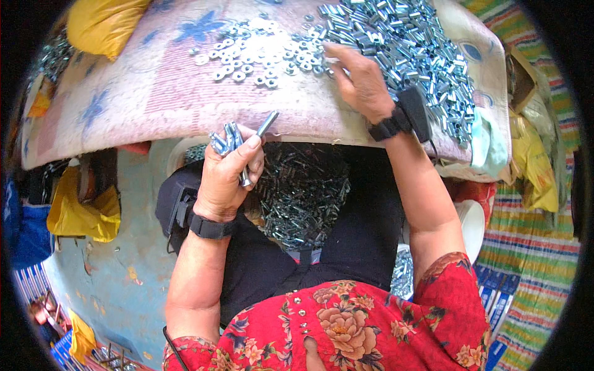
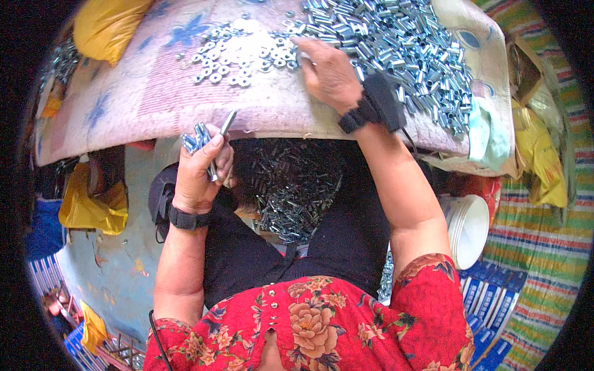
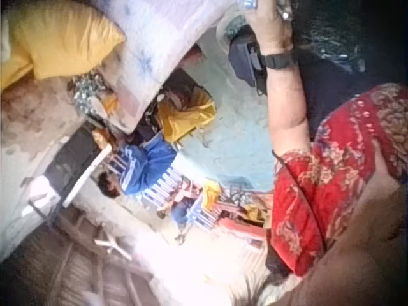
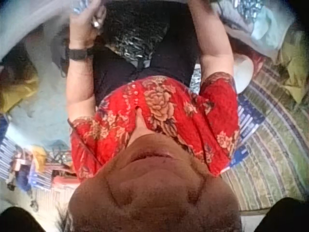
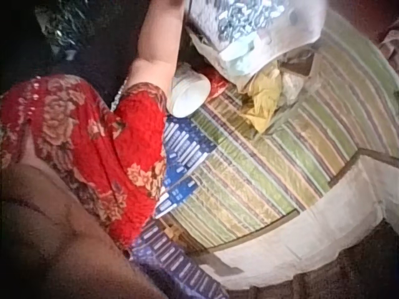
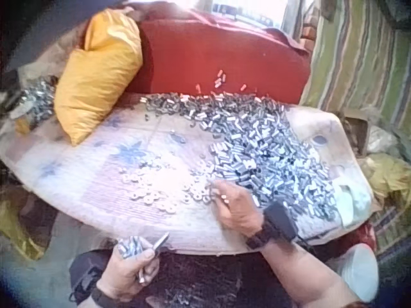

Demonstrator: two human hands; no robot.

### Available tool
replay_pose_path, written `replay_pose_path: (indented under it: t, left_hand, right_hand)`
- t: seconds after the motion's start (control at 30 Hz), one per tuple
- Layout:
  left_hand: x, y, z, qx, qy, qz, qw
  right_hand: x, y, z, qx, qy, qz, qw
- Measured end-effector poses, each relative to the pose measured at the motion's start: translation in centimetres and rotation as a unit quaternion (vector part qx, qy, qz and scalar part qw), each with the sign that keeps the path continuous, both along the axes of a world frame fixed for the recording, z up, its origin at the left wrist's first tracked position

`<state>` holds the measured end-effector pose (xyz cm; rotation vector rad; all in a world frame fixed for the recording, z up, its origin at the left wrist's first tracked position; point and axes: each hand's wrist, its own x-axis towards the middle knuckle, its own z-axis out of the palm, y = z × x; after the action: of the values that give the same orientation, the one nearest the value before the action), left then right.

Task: Manually assembling washers onto bolts and threading nuts.

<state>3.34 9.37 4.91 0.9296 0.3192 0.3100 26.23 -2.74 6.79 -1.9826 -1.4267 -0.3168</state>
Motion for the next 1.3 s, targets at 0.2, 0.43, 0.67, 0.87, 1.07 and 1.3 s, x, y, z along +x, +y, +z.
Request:
replay_pose_path:
  t: [0.2,0.43,0.67,0.87,1.07,1.3]
  left_hand:
    - [-8.3,-1.2,2.3,0.013,0.018,0.076,0.997]
    - [-18.2,-4.6,-0.9,0.039,0.070,0.129,0.988]
    - [-18.8,-6.8,-4.8,0.019,0.016,0.216,0.976]
    - [-17.9,-6.5,-4.7,0.030,0.018,0.223,0.974]
    - [-18.7,-7.4,-5.0,0.047,0.012,0.243,0.969]
    - [-17.7,-6.4,-4.3,0.093,0.018,0.205,0.974]
  right_hand:
    - [-3.8,-4.7,-0.3,0.141,0.000,-0.079,0.987]
    - [-12.7,-9.5,-8.0,-0.093,0.139,0.108,0.980]
    - [-10.5,-11.2,-20.5,-0.546,0.106,0.197,0.807]
    - [-11.0,-10.2,-21.2,-0.420,0.082,0.165,0.889]
    - [-11.3,-10.7,-22.1,-0.413,0.062,0.160,0.895]
    - [-13.8,-12.1,-13.7,-0.068,0.178,0.016,0.982]
